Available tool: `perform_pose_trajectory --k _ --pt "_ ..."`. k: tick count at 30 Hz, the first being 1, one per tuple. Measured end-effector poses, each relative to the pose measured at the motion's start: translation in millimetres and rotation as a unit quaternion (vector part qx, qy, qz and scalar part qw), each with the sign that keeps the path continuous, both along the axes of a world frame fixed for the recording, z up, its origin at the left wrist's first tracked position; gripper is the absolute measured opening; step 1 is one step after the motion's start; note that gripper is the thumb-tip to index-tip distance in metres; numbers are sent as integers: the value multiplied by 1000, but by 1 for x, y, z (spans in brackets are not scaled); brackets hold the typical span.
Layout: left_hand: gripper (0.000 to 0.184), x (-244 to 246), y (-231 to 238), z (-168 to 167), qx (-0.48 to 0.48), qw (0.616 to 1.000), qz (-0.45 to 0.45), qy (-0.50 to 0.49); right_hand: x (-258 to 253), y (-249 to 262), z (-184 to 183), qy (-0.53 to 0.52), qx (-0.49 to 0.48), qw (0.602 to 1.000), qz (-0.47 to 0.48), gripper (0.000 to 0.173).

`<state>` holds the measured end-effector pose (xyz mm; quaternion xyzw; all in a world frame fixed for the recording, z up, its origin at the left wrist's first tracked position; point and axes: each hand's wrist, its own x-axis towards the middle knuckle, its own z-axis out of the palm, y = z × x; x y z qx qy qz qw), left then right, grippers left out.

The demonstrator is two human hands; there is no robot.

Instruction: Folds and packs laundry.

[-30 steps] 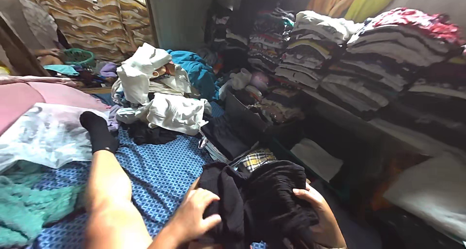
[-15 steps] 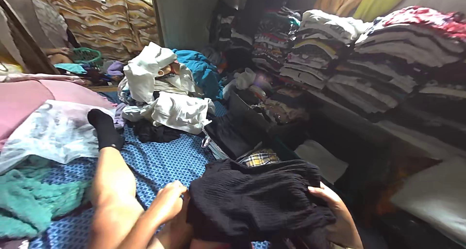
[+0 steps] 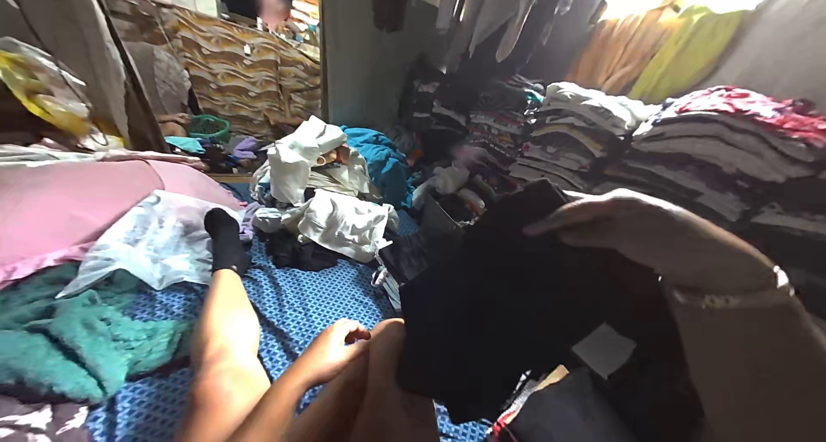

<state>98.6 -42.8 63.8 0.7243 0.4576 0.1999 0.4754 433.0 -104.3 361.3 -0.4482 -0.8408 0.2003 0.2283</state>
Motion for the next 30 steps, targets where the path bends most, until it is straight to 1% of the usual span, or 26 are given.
perform_pose_trajectory --k 1,2,4,5,7,8,9,11,12,13,15,16,17,18,20,21,23,24,26,27,28,29,30 --pt "29 0 0 -2 -12 1000 1 2 -11 3 17 -96 10 995 -18 36" --pt "29 0 0 -4 -22 1000 2 0 -24 4 32 -171 2 984 -39 39" --pt "30 -1 -1 -11 -33 999 7 -15 -38 12 55 -260 3 965 -38 46" --pt "32 -2 -2 -15 -38 999 7 -22 -37 21 61 -288 23 957 -12 49" --pt "32 -4 -4 -21 -53 998 16 -37 -20 56 68 -336 105 931 102 59" --pt "30 -6 -4 -23 -62 997 24 -48 -22 64 76 -358 115 919 116 60" --pt "29 -8 -3 -25 -70 995 31 -61 -28 66 87 -380 119 911 105 63" --pt "34 -11 -3 -29 -87 990 43 -104 -39 63 105 -396 102 909 78 67" --pt "41 -12 -4 -32 -94 985 50 -134 -42 62 110 -394 89 912 66 67" --pt "54 -12 -6 -33 -98 980 59 -164 -45 61 111 -385 69 918 62 67" --pt "87 -8 -11 -28 -90 973 84 -196 -50 59 111 -366 43 928 58 68" --pt "99 -5 -14 -19 -71 972 100 -200 -52 59 109 -365 45 928 61 68" --pt "106 -1 -18 -7 -46 970 115 -207 -55 58 108 -362 48 929 61 69" --pt "116 1 -17 -5 0 970 123 -208 -60 55 106 -358 46 931 60 69" --pt "130 1 -10 -14 90 956 110 -258 -67 51 102 -345 47 935 61 68" --pt "131 1 -6 -18 117 943 92 -299 -70 49 100 -340 51 937 68 68" --pt "118 4 0 -17 129 921 50 -364 -76 44 99 -332 41 939 82 67" --pt "112 6 0 -11 113 915 41 -385 -80 42 99 -335 34 938 86 67" --pt "100 10 0 5 60 901 52 -427 -81 40 97 -333 32 938 94 68" --pt "84 9 -1 9 38 890 67 -450 -80 38 96 -332 33 939 88 69" --pt "60 6 0 9 25 876 84 -474 -78 35 95 -324 31 942 83 70" --pt "35 0 0 10 10 871 99 -482 -76 33 94 -319 29 944 72 71" --pt "18 -7 0 12 11 871 114 -479 -73 31 94 -316 29 946 64 71"
